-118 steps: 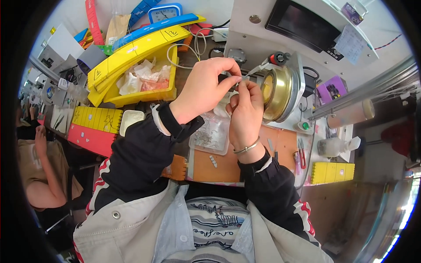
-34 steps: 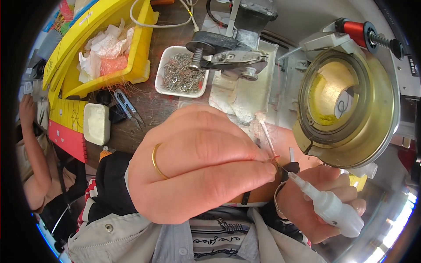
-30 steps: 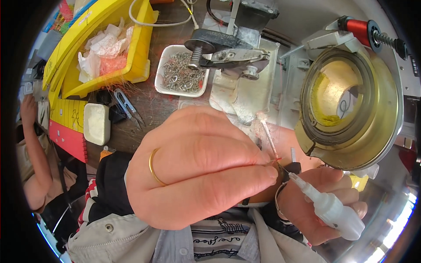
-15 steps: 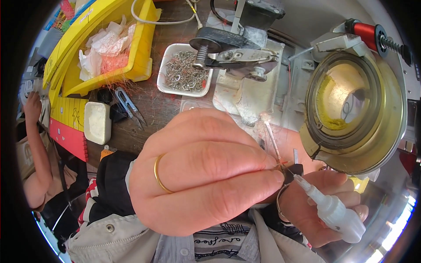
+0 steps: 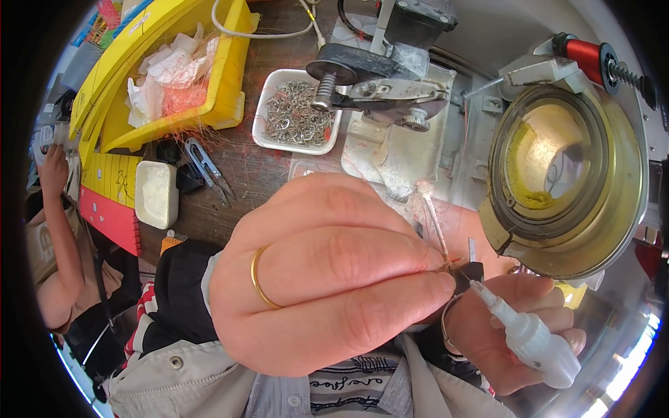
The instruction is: Assembling and gluing small electronic components at a dedicated workbench.
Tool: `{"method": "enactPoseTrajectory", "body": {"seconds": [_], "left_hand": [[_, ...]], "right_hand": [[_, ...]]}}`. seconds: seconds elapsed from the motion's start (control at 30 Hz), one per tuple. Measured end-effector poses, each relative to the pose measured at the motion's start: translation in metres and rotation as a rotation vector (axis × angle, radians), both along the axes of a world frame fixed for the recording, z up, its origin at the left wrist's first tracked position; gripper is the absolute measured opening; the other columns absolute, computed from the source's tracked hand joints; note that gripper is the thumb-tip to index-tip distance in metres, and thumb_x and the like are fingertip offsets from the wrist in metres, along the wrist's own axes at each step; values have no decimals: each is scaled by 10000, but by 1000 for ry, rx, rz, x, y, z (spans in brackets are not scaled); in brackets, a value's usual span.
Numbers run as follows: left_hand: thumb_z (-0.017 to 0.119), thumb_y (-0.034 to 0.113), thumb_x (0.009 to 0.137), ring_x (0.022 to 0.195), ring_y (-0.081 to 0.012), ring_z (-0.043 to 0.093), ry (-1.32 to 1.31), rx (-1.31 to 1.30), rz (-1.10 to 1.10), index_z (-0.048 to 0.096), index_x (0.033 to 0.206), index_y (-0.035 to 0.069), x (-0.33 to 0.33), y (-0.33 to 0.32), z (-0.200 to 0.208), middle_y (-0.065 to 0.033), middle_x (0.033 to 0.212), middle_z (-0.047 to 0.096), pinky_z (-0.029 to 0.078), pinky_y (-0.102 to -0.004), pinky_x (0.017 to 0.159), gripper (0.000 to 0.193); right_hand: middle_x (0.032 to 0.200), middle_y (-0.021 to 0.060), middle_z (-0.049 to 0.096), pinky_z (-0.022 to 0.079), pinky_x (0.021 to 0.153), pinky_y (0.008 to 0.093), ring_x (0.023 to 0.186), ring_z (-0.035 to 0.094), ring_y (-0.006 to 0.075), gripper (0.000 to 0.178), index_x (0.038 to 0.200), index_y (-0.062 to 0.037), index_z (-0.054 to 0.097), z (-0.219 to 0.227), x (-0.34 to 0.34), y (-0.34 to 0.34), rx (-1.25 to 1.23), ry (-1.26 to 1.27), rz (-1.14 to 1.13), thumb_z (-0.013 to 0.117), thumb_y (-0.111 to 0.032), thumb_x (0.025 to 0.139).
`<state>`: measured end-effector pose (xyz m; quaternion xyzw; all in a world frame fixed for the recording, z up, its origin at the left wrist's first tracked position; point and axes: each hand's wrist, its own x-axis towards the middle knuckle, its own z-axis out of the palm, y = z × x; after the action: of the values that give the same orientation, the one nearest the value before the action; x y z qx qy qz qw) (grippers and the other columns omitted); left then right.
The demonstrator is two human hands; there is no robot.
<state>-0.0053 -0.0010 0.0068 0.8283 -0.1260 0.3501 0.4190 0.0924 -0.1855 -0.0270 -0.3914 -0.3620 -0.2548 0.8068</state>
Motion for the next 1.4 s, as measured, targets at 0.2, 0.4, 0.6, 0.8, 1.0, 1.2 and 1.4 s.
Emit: {"method": "enactPoseTrajectory", "body": {"seconds": [0.2, 0.4, 0.6, 0.8, 1.0, 1.2, 1.4], "left_hand": [[850, 35, 692, 780, -227, 669, -26, 9, 18, 703, 932, 49, 1, -1, -2, -77, 943, 685, 486, -321, 637, 282], [817, -25, 684, 786, -245, 652, 26, 35, -7, 696, 918, 45, 3, 2, 3, -83, 932, 680, 502, -340, 675, 273], [696, -148, 714, 794, -278, 643, 74, 95, 110, 657, 899, 10, 11, -7, 9, -111, 905, 669, 518, -364, 731, 246], [733, -121, 700, 757, -285, 630, -27, 63, 250, 657, 867, -5, 7, -16, 5, -122, 814, 643, 504, -342, 703, 218], [668, -136, 757, 828, -234, 603, 5, 36, 240, 631, 892, -14, 3, -17, 1, -114, 867, 624, 472, -298, 748, 186], [707, -118, 739, 800, -268, 624, -9, -6, 279, 657, 865, -15, 5, -19, 1, -122, 845, 642, 492, -330, 745, 170], [704, -133, 743, 799, -241, 621, -35, -49, 272, 658, 868, -19, 4, -18, 0, -112, 859, 646, 486, -302, 737, 176]], "right_hand": [[659, 13, 365, 525, 786, 361, 617, 422, 121, 490, 1138, 35, 442, 1, 2, -9, -126, -5, -39, 582, -389, 936], [665, 33, 435, 506, 770, 379, 600, 461, 160, 352, 1029, -32, 422, 7, -2, -5, -35, 58, 131, 530, -361, 964], [720, 39, 497, 497, 764, 404, 675, 484, 192, 212, 929, -98, 421, 20, -8, -2, -148, 230, 187, 458, -291, 1010], [781, 40, 560, 506, 734, 437, 704, 528, 201, 255, 1148, -65, 500, 54, -5, -48, -184, 118, 219, 501, -285, 1018], [894, 100, 611, 541, 706, 294, 773, 613, 163, 254, 1138, 27, 545, 94, 47, -177, -409, 216, -917, 498, -204, 1042], [841, 33, 605, 540, 709, 254, 728, 565, 78, 211, 1089, 15, 590, 74, 100, -242, -598, 351, -934, 544, -183, 1030], [906, 14, 634, 483, 675, 219, 764, 570, 63, 336, 1234, 1, 603, 44, 112, -237, -995, 636, -746, 628, -229, 991]]}}
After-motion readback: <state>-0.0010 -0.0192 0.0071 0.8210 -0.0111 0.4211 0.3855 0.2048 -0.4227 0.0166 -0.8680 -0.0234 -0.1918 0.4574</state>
